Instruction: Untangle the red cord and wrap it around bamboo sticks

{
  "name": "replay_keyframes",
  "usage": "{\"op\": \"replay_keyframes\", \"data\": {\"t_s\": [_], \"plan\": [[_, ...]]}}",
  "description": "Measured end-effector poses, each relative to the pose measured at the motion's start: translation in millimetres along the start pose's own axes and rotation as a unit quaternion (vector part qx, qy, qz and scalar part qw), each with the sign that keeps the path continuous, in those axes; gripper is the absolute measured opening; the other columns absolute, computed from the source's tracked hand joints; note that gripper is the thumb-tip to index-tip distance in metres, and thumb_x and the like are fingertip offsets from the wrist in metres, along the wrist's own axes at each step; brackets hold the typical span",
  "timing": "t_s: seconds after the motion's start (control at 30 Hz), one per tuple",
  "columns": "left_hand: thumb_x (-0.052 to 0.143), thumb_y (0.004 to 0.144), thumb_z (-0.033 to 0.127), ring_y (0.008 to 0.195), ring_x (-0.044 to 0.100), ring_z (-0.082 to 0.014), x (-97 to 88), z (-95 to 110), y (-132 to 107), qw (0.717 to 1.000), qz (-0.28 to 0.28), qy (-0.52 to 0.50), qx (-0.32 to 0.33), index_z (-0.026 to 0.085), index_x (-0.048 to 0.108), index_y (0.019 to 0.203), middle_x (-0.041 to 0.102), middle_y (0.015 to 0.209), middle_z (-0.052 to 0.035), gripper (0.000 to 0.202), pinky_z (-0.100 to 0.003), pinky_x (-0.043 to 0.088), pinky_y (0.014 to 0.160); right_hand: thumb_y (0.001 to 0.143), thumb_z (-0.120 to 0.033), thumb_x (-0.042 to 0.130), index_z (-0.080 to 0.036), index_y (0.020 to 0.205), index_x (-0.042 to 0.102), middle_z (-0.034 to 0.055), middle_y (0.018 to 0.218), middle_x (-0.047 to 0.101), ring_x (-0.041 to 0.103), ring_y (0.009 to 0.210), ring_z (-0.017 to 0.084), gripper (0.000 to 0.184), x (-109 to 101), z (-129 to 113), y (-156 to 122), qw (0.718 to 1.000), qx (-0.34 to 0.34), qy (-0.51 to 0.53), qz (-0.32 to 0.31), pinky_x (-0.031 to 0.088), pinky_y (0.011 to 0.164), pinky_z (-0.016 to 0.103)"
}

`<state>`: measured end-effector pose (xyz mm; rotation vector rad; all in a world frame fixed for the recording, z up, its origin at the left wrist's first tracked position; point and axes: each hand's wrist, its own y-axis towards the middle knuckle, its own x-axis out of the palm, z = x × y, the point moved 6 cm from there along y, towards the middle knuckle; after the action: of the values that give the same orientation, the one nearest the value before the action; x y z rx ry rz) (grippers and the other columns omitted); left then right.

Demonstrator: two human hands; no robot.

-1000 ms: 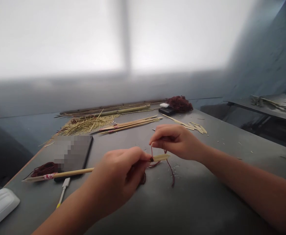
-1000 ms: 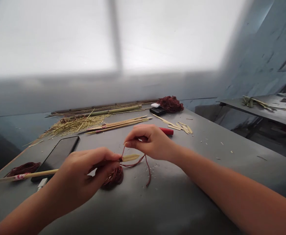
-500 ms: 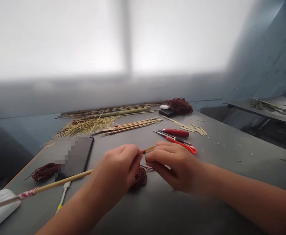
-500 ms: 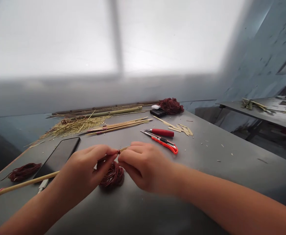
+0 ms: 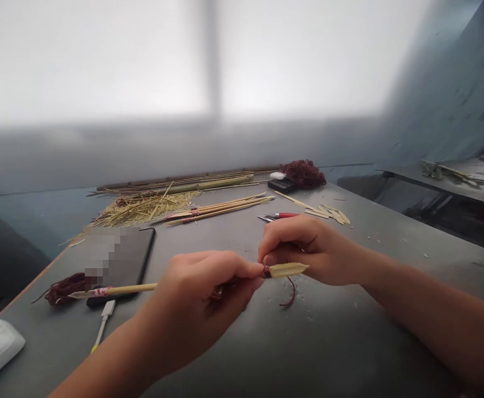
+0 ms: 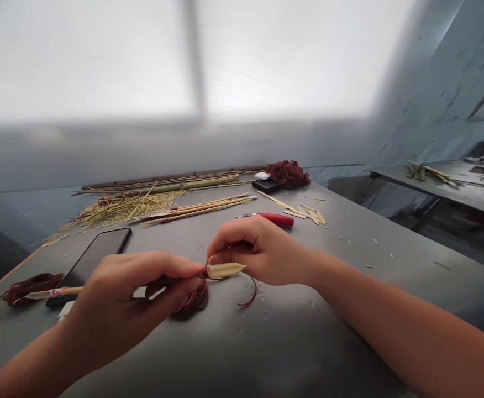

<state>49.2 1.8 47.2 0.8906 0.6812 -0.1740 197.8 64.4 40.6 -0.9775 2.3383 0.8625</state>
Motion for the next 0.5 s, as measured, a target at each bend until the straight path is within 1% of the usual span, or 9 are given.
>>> {"op": "replay_keyframes", "data": {"t_s": [0.1, 0.17, 0.23, 0.27, 0.33, 0.4, 0.47, 0.5], "plan": [[0.066, 0.087, 0.013, 0.048, 0.055, -0.0043, -7.6, -3.1, -0.7, 0.998, 0.060, 0.026, -0.001, 0.019, 0.070, 0.089, 0.071, 0.063, 0.0059, 0.008, -0.013, 0.043, 0.048, 0.090, -0.024, 0.060, -0.014, 0.081, 0.068, 0.0014, 0.071, 0.063, 0.053, 0.062, 0.011, 0.016, 8.9, 6.2, 0.7, 0.998, 0.046, 0.024, -0.027, 0.040, 0.053, 0.022], [0.066, 0.087, 0.012, 0.053, 0.059, -0.0057, -10.8, -7.4, -2.2, 0.992, 0.098, 0.078, -0.011, 0.018, 0.070, 0.092, 0.072, 0.068, 0.0044, 0.009, -0.014, 0.045, 0.052, 0.093, -0.030, 0.058, -0.014, 0.081, 0.068, -0.0022, 0.062, 0.054, 0.044, 0.055, 0.009, 0.022, 16.2, 6.6, -0.3, 0.998, 0.056, -0.001, -0.038, 0.034, 0.049, 0.021], [0.065, 0.087, 0.012, 0.057, 0.062, -0.0080, -10.8, -11.3, -3.3, 0.984, 0.112, 0.134, -0.013, 0.017, 0.070, 0.093, 0.073, 0.070, 0.0028, 0.009, -0.017, 0.047, 0.055, 0.097, -0.031, 0.053, -0.015, 0.082, 0.067, -0.0053, 0.054, 0.044, 0.035, 0.049, 0.008, 0.026, 25.6, 2.6, -3.0, 0.995, 0.043, -0.056, -0.065, 0.029, 0.045, 0.022], [0.064, 0.088, 0.013, 0.058, 0.063, -0.0093, -9.6, -13.3, -3.4, 0.982, 0.109, 0.157, -0.012, 0.017, 0.070, 0.092, 0.073, 0.071, 0.0020, 0.008, -0.018, 0.047, 0.056, 0.098, -0.030, 0.051, -0.016, 0.079, 0.066, -0.0055, 0.052, 0.041, 0.034, 0.048, 0.009, 0.028, 29.8, -1.8, -4.8, 0.993, 0.020, -0.090, -0.077, 0.027, 0.045, 0.024], [0.061, 0.090, 0.014, 0.059, 0.064, -0.0117, -5.6, -16.8, -2.9, 0.978, 0.086, 0.189, -0.010, 0.017, 0.070, 0.088, 0.074, 0.071, 0.0004, 0.010, -0.021, 0.048, 0.058, 0.098, -0.025, 0.048, -0.018, 0.073, 0.063, -0.0027, 0.052, 0.045, 0.038, 0.049, 0.012, 0.030, 34.9, -13.6, -9.1, 0.982, -0.054, -0.165, -0.079, 0.029, 0.047, 0.027], [0.056, 0.093, 0.018, 0.059, 0.065, -0.0140, -0.7, -18.3, -2.3, 0.976, 0.056, 0.210, -0.004, 0.017, 0.070, 0.084, 0.074, 0.070, -0.0013, 0.017, -0.024, 0.047, 0.057, 0.097, -0.018, 0.047, -0.019, 0.070, 0.060, 0.0006, 0.054, 0.050, 0.040, 0.052, 0.015, 0.030, 33.3, -26.8, -13.8, 0.961, -0.143, -0.234, -0.041, 0.030, 0.049, 0.030], [0.052, 0.095, 0.021, 0.058, 0.064, -0.0150, 6.1, -17.3, -2.2, 0.975, 0.013, 0.221, 0.004, 0.018, 0.070, 0.081, 0.072, 0.067, -0.0013, 0.023, -0.024, 0.046, 0.055, 0.094, -0.012, 0.049, -0.019, 0.076, 0.061, 0.0009, 0.055, 0.052, 0.040, 0.052, 0.015, 0.024, 26.1, -36.8, -18.0, 0.936, -0.216, -0.276, 0.014, 0.031, 0.051, 0.031], [0.051, 0.096, 0.021, 0.056, 0.063, -0.0147, 10.7, -15.9, -2.6, 0.975, -0.016, 0.220, 0.009, 0.019, 0.069, 0.078, 0.070, 0.064, -0.0005, 0.025, -0.024, 0.045, 0.054, 0.093, -0.010, 0.050, -0.018, 0.080, 0.063, 0.0002, 0.056, 0.053, 0.040, 0.053, 0.015, 0.020, 21.2, -39.3, -19.1, 0.929, -0.237, -0.283, 0.039, 0.033, 0.052, 0.030]]}}
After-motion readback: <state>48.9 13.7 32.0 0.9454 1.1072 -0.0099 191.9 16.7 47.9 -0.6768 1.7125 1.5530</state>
